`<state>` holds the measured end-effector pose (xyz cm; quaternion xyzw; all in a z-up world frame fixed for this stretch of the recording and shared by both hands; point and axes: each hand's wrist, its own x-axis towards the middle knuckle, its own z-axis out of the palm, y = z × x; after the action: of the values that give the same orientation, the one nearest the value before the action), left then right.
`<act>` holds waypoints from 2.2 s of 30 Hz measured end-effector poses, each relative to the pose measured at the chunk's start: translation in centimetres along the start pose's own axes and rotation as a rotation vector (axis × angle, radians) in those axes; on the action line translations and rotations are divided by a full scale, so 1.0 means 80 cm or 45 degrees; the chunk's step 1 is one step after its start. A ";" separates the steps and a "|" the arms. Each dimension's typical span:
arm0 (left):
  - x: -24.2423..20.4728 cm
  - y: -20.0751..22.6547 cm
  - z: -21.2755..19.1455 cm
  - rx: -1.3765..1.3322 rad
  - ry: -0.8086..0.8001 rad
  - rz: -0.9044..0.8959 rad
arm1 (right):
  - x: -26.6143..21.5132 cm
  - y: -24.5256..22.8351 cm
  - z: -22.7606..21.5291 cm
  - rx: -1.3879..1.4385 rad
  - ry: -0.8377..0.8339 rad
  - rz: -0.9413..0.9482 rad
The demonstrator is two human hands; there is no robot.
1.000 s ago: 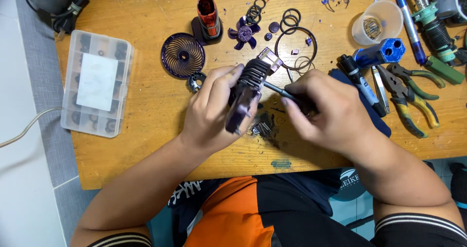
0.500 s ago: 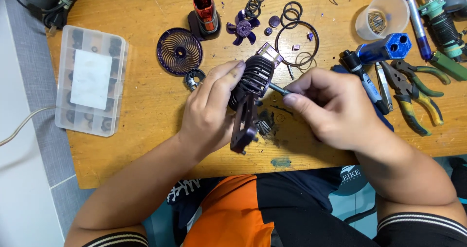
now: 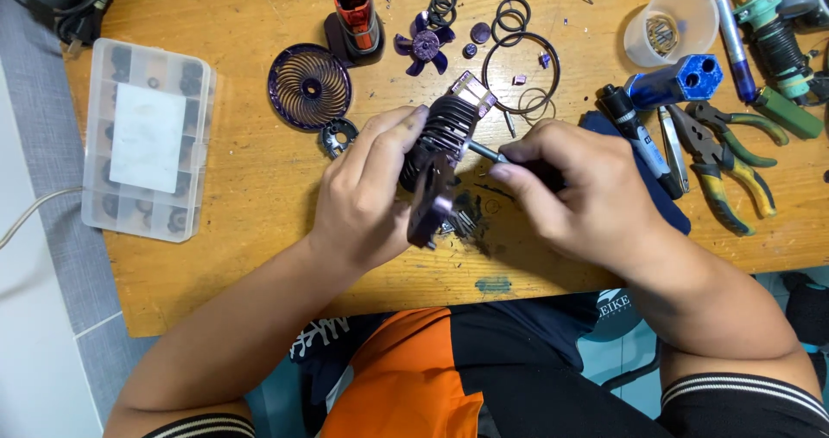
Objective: Repairing a small portable fan by disassembling and reassembling its components using tools
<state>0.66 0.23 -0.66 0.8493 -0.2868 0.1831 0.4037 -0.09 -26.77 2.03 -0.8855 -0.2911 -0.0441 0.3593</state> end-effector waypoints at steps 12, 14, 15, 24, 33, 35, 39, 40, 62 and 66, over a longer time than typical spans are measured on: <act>-0.003 0.004 0.003 -0.002 0.001 -0.055 | -0.001 0.004 0.005 -0.174 0.012 -0.050; -0.005 0.002 0.005 0.048 0.006 -0.054 | 0.000 0.001 0.006 -0.421 0.082 -0.218; -0.005 0.001 0.004 0.050 0.007 -0.052 | 0.000 0.002 0.006 -0.422 0.085 -0.220; -0.020 -0.036 0.034 -0.027 0.186 0.156 | -0.001 0.023 0.010 0.859 -0.017 0.581; -0.018 -0.025 0.032 -0.105 0.153 0.003 | 0.012 0.008 0.010 0.461 0.107 0.507; -0.012 -0.018 0.026 -0.029 0.178 -0.042 | 0.009 0.007 0.013 0.156 0.117 0.287; -0.011 -0.013 0.016 -0.080 0.186 -0.118 | -0.005 0.024 0.034 -0.363 0.312 -0.206; -0.011 -0.008 0.016 -0.053 0.204 -0.121 | -0.007 0.023 0.034 -0.413 0.328 -0.255; -0.015 -0.005 0.014 0.021 0.106 0.018 | 0.002 0.015 0.006 0.586 0.007 0.548; -0.017 -0.006 0.014 0.000 0.139 0.061 | 0.000 0.024 0.006 1.079 -0.054 0.712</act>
<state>0.03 0.08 -2.36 0.8310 -0.2845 0.2386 0.4143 0.90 -27.55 0.54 -0.7068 -0.0423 0.1939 0.6790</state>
